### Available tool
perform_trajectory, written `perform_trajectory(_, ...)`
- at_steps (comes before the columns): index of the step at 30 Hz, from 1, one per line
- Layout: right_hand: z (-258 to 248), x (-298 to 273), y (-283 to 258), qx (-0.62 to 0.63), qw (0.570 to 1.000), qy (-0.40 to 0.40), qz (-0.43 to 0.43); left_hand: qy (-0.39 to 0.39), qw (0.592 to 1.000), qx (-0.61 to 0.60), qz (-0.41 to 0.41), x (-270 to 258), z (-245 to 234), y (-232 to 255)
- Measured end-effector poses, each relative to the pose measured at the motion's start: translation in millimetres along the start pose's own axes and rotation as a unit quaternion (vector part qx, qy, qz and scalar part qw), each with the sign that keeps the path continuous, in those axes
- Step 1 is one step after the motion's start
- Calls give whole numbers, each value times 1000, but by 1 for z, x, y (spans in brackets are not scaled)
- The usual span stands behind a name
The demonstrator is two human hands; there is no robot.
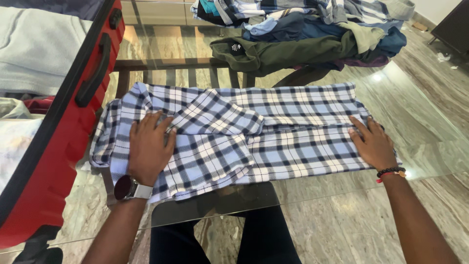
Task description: The person folds shirts by hand on a glass table and places them into an open suitcase.
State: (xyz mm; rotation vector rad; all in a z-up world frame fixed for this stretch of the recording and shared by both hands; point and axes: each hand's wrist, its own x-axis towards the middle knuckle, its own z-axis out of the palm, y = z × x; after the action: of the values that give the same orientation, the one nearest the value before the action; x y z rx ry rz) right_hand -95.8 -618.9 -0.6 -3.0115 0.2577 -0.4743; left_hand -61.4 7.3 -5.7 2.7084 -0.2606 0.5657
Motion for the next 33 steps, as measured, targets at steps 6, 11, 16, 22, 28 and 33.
perform_trajectory(6, 3, -5, 9, -40, 994, 2, 104, -51, 998, 34, 12, -1, 2, -11)
perform_trajectory(11, 3, -6, 9, -41, 991, 5, 125, -42, 997, -31, 55, -8, -10, -28)
perform_trajectory(16, -6, -13, -3, -43, 989, 32, 135, -42, 995, 75, 40, -14, -7, -27)
perform_trajectory(22, -19, -16, 11, -146, 968, -4, 203, -59, 995, 77, 16, -13, -5, -26)
perform_trajectory(28, -20, -3, 63, -63, 978, -93, 177, -50, 997, 64, 17, -13, -4, -25)
perform_trajectory(33, -33, -11, 67, 450, 852, -61, 261, -44, 997, 60, 17, -15, -5, -24)
